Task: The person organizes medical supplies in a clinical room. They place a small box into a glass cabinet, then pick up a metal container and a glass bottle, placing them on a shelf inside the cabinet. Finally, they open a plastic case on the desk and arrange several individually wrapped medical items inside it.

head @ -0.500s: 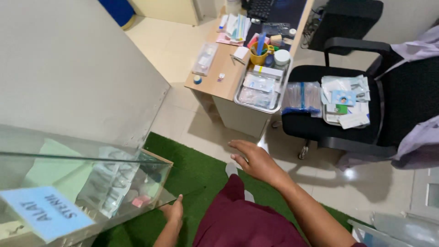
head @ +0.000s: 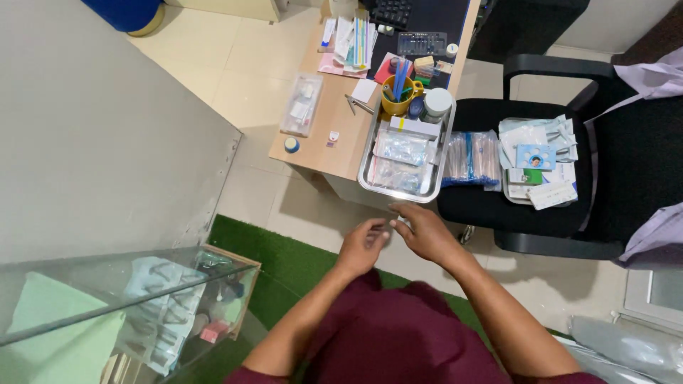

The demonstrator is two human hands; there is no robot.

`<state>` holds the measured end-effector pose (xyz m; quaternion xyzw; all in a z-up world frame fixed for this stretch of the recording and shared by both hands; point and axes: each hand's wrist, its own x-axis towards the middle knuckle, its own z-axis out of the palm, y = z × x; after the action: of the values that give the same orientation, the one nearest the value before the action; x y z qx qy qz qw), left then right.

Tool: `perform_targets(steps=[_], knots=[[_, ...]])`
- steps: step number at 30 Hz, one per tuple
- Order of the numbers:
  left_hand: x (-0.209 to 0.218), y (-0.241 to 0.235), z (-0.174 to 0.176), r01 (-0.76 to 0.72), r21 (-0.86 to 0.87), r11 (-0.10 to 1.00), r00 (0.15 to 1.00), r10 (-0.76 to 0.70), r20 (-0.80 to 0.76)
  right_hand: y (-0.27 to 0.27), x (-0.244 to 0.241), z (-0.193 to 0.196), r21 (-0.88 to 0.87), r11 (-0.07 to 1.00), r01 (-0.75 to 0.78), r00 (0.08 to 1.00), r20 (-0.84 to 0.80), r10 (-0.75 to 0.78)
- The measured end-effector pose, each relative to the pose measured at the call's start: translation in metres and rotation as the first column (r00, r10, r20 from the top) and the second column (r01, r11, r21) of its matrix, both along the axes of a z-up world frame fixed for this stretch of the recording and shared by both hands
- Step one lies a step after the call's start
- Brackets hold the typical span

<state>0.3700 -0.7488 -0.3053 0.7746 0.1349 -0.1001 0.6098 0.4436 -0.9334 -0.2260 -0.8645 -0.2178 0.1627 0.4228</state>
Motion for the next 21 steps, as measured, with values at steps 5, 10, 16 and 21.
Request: perform_targets(steps=[5,10,16,21], knots=[[0.075,-0.016,0.026,0.201,0.086,0.976,0.95,-0.216,0.224,-0.008,0.043,0.005,0.047,0.998,0.03,0.998,-0.048,-0.028],[0.126,-0.036,0.013,0.238,0.051,0.97,0.946,-0.243,0.215,-0.031,0.087,-0.016,0.1,0.992,0.073,0.997,-0.031,-0.07],[0.173,-0.065,0.01,0.169,0.192,0.967,0.943,-0.215,0.253,-0.059,0.148,-0.036,0.093,0.995,0.028,0.996,-0.082,-0.02],[0.203,-0.085,0.009,0.138,0.186,0.973,0.962,-0.176,0.207,-0.08,0.193,-0.068,0.11,0.992,-0.063,0.997,-0.047,0.069]])
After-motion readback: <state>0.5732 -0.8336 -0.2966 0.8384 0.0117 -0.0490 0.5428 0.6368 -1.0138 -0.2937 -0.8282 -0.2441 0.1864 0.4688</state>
